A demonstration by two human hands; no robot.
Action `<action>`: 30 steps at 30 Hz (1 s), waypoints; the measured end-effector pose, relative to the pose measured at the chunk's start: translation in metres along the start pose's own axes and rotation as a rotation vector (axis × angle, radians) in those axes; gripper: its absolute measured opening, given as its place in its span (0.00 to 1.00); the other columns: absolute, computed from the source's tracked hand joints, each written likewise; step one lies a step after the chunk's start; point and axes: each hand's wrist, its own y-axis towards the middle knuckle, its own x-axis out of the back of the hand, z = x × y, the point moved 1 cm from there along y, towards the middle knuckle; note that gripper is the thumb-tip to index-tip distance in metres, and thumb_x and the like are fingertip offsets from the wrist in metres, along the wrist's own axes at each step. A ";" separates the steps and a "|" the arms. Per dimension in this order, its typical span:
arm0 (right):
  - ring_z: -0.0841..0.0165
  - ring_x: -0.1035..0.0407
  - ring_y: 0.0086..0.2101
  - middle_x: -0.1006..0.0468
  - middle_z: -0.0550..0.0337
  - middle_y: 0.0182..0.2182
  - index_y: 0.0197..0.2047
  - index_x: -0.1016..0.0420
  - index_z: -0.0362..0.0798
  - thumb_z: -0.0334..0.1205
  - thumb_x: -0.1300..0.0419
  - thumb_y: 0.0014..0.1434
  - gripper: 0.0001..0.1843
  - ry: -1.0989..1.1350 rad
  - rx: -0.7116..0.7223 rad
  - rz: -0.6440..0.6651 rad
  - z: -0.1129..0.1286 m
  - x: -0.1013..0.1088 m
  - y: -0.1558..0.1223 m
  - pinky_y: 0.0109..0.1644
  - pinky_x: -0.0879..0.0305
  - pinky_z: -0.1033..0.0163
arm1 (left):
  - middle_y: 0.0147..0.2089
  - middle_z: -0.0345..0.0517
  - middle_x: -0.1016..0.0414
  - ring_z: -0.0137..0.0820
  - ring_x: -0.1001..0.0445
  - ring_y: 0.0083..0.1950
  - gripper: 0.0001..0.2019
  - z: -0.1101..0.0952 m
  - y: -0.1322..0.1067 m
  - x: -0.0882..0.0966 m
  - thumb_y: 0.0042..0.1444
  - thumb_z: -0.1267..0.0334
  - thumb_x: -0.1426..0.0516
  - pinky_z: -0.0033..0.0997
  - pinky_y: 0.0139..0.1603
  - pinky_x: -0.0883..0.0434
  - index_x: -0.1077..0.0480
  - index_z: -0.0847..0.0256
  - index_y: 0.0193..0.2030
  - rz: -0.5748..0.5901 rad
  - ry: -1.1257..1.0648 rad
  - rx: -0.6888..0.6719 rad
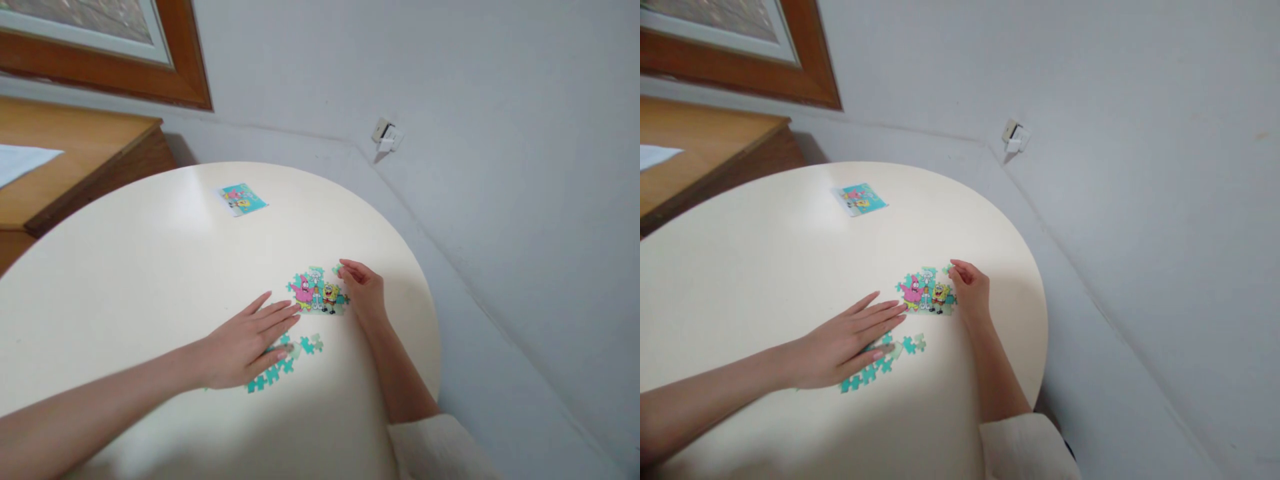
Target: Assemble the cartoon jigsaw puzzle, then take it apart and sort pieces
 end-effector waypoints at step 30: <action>0.68 0.26 0.26 0.22 0.61 0.22 0.29 0.28 0.47 0.45 0.36 0.43 0.12 -0.013 0.021 -0.014 0.003 -0.001 -0.004 0.32 0.32 0.63 | 0.68 0.49 0.47 0.37 0.51 0.69 0.25 0.001 0.000 0.002 0.65 0.55 0.57 0.46 0.70 0.62 0.50 0.61 0.66 0.003 -0.054 -0.002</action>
